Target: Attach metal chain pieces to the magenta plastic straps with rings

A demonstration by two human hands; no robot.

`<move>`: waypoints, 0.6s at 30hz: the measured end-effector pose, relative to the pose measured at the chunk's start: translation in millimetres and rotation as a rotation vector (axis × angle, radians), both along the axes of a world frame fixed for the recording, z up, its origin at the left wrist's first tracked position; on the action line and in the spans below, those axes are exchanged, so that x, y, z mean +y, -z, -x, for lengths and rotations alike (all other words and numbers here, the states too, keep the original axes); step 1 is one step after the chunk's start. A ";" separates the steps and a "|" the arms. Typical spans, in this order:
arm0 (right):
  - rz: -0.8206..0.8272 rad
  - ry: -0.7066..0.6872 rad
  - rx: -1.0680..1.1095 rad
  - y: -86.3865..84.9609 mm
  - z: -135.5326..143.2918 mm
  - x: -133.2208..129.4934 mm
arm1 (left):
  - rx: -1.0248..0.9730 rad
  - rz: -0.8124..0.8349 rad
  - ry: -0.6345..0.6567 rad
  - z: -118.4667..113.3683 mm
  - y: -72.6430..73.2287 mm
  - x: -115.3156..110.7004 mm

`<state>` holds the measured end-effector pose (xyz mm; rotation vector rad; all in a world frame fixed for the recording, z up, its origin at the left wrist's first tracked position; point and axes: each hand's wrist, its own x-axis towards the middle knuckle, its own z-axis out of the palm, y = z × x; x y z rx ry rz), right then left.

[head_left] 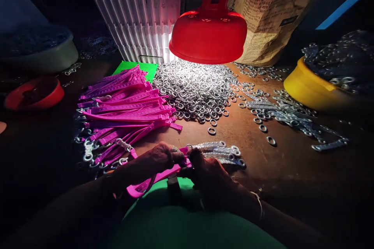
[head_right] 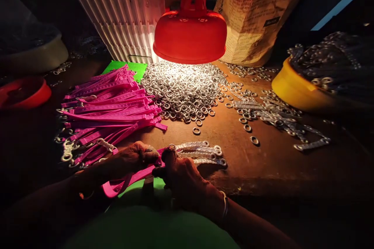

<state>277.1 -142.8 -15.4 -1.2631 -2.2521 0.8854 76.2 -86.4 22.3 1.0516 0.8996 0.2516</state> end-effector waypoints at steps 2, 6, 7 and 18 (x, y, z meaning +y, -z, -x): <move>0.060 -0.044 0.026 -7.4 0.0 6.4 | -0.039 0.040 -0.016 4.0 2.4 -1.6; 0.179 -0.255 0.112 -28.7 -2.5 21.0 | -0.041 0.062 0.022 8.2 -0.8 1.7; 0.211 -0.292 0.111 -32.7 -3.4 22.0 | -0.044 0.081 0.035 7.8 -0.9 1.9; 0.703 0.048 0.216 -20.0 1.0 1.3 | -0.044 0.228 -0.102 2.8 12.2 -27.0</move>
